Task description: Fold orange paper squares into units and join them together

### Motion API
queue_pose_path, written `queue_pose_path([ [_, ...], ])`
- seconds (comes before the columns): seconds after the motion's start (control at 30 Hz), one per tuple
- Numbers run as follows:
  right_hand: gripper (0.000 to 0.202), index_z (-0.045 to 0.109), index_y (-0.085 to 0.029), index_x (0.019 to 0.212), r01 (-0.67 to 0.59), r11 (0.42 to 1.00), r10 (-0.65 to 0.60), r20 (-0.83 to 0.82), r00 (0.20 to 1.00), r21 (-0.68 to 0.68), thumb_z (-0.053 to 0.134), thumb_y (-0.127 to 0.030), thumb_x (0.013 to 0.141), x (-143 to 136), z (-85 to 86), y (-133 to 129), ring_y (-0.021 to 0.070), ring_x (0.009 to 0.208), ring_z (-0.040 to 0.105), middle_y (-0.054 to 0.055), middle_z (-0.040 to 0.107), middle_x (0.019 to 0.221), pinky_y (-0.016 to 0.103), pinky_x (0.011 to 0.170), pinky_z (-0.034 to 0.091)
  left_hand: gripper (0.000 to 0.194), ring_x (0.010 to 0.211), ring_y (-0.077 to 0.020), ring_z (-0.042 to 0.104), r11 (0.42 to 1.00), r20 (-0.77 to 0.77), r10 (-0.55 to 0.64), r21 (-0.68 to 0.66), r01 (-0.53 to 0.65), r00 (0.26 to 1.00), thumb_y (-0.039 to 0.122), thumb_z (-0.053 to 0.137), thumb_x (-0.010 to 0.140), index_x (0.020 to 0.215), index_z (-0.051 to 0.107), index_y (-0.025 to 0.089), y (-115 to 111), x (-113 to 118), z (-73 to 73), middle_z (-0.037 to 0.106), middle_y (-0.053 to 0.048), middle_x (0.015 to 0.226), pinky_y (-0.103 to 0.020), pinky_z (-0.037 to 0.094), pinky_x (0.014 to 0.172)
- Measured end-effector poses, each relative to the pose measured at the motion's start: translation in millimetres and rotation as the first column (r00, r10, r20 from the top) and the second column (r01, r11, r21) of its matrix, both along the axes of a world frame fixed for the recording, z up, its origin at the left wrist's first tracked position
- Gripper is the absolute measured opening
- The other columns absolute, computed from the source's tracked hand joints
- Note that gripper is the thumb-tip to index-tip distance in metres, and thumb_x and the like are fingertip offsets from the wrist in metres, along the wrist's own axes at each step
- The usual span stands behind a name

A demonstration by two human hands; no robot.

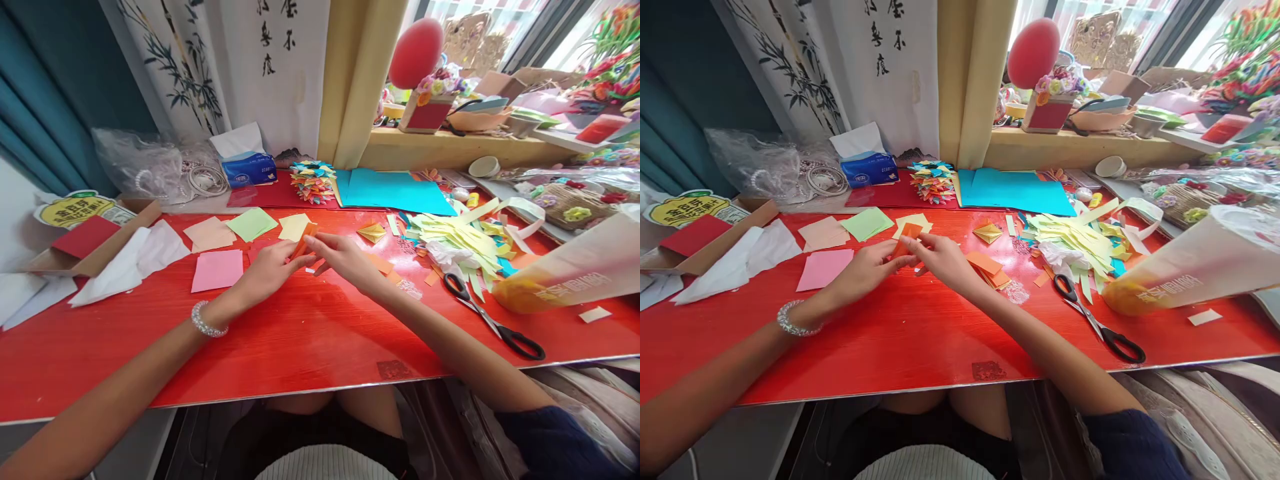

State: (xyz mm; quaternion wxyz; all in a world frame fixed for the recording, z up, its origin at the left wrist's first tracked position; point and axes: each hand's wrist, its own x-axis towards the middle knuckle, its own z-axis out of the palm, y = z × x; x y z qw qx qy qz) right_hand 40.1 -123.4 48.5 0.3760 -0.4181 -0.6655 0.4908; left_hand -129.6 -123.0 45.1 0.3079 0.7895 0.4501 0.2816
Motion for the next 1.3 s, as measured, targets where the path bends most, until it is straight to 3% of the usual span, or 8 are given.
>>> queue_pose_path([
  [0.13,0.038,0.059,-0.016,0.083,0.061,0.997,-0.065,0.12,0.991,0.037,0.053,-0.053,0.085,-5.5,-6.1,-2.5,0.0147,0.068,0.064,0.005,0.065,0.079,0.026,0.059,0.052,0.039,0.087,-0.0185,0.057,0.996,-0.079,0.005,0.085,0.002,0.997,0.049,0.046,0.089,0.103,0.057,0.014,-5.0,4.0,-9.7,0.06,-0.007,0.1,-0.031,0.044,0.076],
  [0.27,0.03,0.06,-0.015,0.088,-0.011,0.999,0.013,0.028,1.0,-0.05,0.054,-0.044,0.087,1.3,-6.1,-3.8,0.0145,0.074,0.063,0.006,0.064,0.083,0.025,0.061,0.054,0.043,0.088,-0.0199,0.057,0.998,-0.106,0.0,0.064,0.007,0.994,0.054,0.043,0.087,0.102,0.059,0.016,-8.7,6.6,-7.3,0.061,-0.007,0.1,-0.032,0.044,0.076],
  [0.43,0.022,0.061,-0.014,0.087,-0.097,0.991,0.101,0.043,0.994,-0.092,0.049,-0.033,0.089,13.4,0.2,-5.8,0.0134,0.074,0.061,0.006,0.064,0.087,0.026,0.063,0.053,0.043,0.083,-0.0191,0.059,0.988,0.027,-0.023,-0.154,0.026,0.999,0.052,0.04,0.089,0.091,0.063,0.016,-7.8,1.4,1.0,0.064,-0.005,0.088,-0.031,0.046,0.073],
  [0.63,0.016,0.064,-0.014,0.078,0.03,0.999,-0.025,0.131,0.991,-0.037,0.05,-0.02,0.082,21.3,2.3,-4.9,0.0154,0.075,0.058,0.005,0.064,0.079,0.029,0.067,0.048,0.033,0.069,-0.0148,0.058,0.98,0.163,0.176,-0.121,-0.158,0.971,0.046,0.051,0.085,0.082,0.064,0.016,-14.4,1.6,-2.4,0.065,-0.002,0.075,-0.025,0.046,0.061],
  [0.83,0.018,0.064,-0.014,0.079,-0.01,0.981,-0.012,-0.11,0.994,-0.196,0.058,-0.032,0.081,19.7,3.4,-6.4,0.0158,0.074,0.059,0.007,0.065,0.083,0.031,0.071,0.048,0.042,0.081,-0.0181,0.066,0.945,0.33,0.327,-0.126,-0.302,0.886,0.043,0.062,0.079,0.112,0.064,0.017,-22.2,4.5,-11.9,0.073,-0.004,0.093,-0.027,0.053,0.07],
  [0.97,0.018,0.064,-0.015,0.077,0.02,0.973,-0.062,-0.18,0.982,-0.23,0.063,-0.033,0.078,18.4,2.2,-6.9,0.0147,0.074,0.059,0.006,0.065,0.08,0.028,0.069,0.047,0.035,0.094,-0.0183,0.064,0.948,0.262,0.269,0.1,-0.303,0.927,0.038,0.056,0.086,0.116,0.065,0.023,-27.5,4.9,-12.4,0.07,-0.004,0.11,-0.028,0.051,0.083],
  [1.13,0.02,0.066,-0.015,0.077,0.026,0.974,-0.078,-0.225,0.971,-0.223,0.064,-0.034,0.077,17.8,2.2,-7.9,0.0113,0.066,0.055,0.003,0.063,0.074,0.024,0.06,0.045,0.033,0.062,-0.01,0.055,0.871,0.071,0.198,0.445,-0.209,0.978,0.025,0.048,0.091,0.121,0.062,0.023,-30.0,4.4,-11.7,0.067,0.0,0.073,-0.021,0.046,0.06],
  [1.3,0.017,0.067,-0.015,0.078,0.033,0.968,-0.093,-0.234,0.968,-0.249,0.064,-0.031,0.076,18.5,2.7,-8.6,0.0112,0.065,0.055,0.003,0.063,0.074,0.023,0.06,0.045,0.037,0.077,-0.0116,0.058,0.826,-0.077,0.16,0.556,-0.091,0.984,0.02,0.041,0.093,0.125,0.058,0.02,-28.9,3.3,-14.3,0.066,-0.004,0.087,-0.021,0.047,0.07],
])
